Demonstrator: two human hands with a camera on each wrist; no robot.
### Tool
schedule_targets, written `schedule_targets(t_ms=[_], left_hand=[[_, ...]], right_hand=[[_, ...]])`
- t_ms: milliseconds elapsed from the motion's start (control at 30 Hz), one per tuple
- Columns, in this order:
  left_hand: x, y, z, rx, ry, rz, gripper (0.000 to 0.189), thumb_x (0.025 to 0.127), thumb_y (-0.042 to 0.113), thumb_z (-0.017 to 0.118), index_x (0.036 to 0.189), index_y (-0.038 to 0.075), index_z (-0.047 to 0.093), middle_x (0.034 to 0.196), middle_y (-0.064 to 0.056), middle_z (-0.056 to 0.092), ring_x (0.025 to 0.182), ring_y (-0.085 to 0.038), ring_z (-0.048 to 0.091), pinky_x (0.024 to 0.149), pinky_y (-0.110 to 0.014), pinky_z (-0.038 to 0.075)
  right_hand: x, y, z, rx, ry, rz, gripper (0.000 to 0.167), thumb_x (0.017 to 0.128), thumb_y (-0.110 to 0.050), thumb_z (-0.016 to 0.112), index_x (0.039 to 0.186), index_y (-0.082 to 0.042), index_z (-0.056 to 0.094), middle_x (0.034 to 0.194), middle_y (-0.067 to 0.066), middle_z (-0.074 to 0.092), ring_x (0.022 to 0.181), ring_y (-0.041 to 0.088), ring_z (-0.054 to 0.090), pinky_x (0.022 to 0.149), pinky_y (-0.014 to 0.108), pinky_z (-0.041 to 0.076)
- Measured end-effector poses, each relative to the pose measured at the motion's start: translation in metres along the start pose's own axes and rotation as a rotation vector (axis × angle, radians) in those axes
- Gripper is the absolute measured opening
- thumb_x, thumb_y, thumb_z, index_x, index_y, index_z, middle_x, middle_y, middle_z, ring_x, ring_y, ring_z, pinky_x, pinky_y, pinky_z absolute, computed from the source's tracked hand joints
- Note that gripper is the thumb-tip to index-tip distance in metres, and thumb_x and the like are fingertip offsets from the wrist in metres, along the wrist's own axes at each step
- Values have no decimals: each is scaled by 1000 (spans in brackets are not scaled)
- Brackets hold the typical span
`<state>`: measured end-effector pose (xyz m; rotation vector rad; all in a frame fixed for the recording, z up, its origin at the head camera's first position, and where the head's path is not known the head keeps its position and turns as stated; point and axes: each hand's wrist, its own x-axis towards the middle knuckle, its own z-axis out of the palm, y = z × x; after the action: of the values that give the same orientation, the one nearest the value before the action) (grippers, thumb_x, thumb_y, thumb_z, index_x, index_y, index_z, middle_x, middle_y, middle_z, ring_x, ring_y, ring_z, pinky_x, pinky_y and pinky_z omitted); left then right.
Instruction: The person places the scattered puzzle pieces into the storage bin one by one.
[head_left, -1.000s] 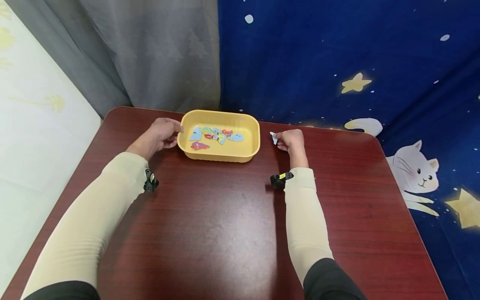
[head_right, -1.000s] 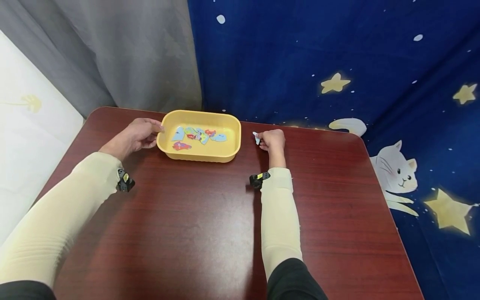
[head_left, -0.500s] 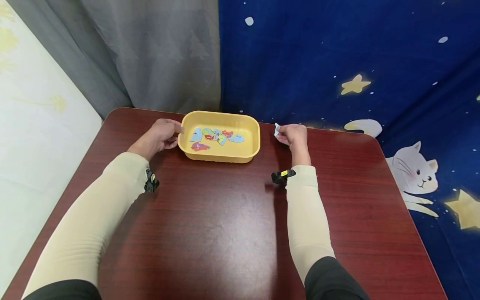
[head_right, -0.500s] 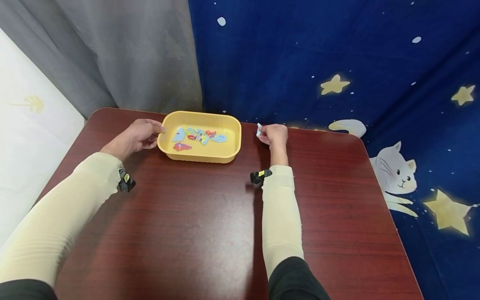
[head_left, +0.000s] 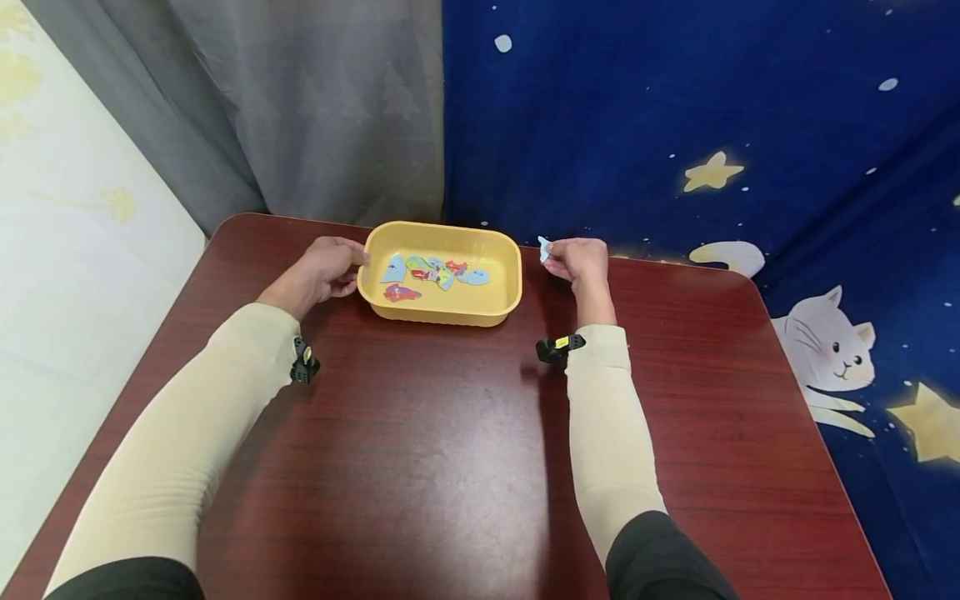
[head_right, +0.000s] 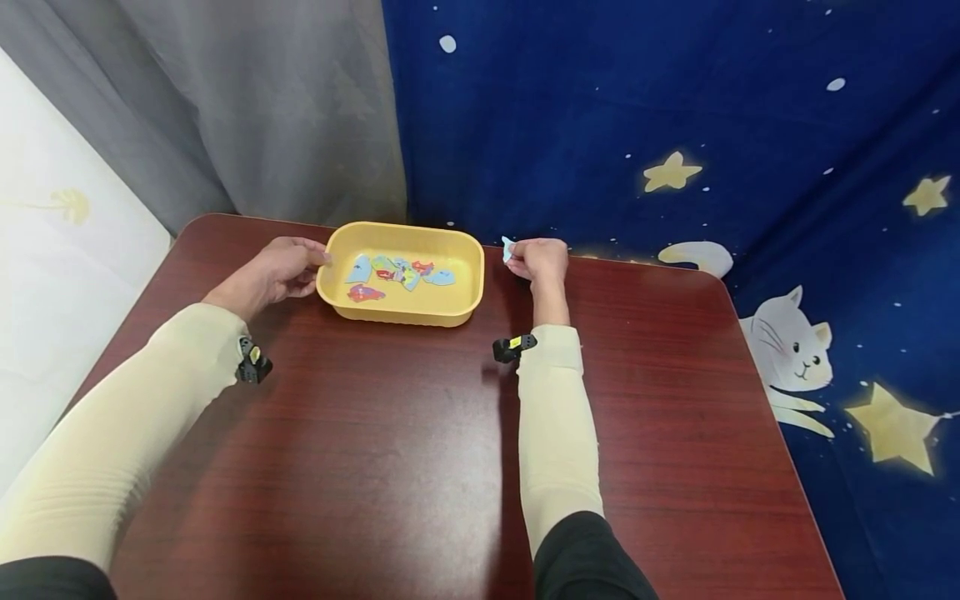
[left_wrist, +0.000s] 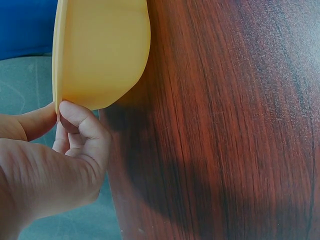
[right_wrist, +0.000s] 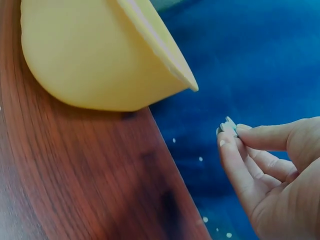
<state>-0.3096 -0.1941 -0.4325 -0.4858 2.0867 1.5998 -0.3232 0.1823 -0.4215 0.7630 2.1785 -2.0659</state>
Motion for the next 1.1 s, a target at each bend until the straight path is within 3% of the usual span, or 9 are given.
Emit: schedule_targets(t_ms=[433, 667, 867, 1100], left_hand=[[1, 1, 1, -3, -1, -8, 37, 100, 25, 52, 133, 9, 48, 108, -10, 53, 63, -11, 54, 61, -20, 52], [0, 0, 1, -6, -3, -5, 35, 100, 25, 52, 132, 9, 48, 109, -11, 53, 63, -11, 54, 60, -20, 52], [0, -1, 0, -11, -1, -3, 32, 101, 24, 52, 129, 10, 49, 109, -11, 53, 63, -11, 54, 60, -21, 52], [0, -1, 0, -16, -1, -4, 32, 101, 24, 52, 129, 10, 49, 108, -12, 55, 62, -10, 55, 60, -20, 52]], right_hand=[[-16, -5, 33, -96, -62, -105, 14, 85, -1, 70, 98, 3, 70, 74, 8, 66, 58, 12, 66, 63, 26, 58], [-22, -1, 50, -180, -109, -103, 14, 86, -2, 70, 99, 3, 71, 80, 10, 67, 58, 12, 66, 63, 25, 58], [-28, 3, 66, -187, -160, -95, 18, 87, -2, 69, 103, 5, 68, 85, 13, 67, 60, 12, 67, 63, 25, 58], [-32, 9, 85, -209, -195, -94, 15, 86, 0, 69, 99, 6, 68, 74, 12, 66, 58, 14, 66, 65, 29, 59]])
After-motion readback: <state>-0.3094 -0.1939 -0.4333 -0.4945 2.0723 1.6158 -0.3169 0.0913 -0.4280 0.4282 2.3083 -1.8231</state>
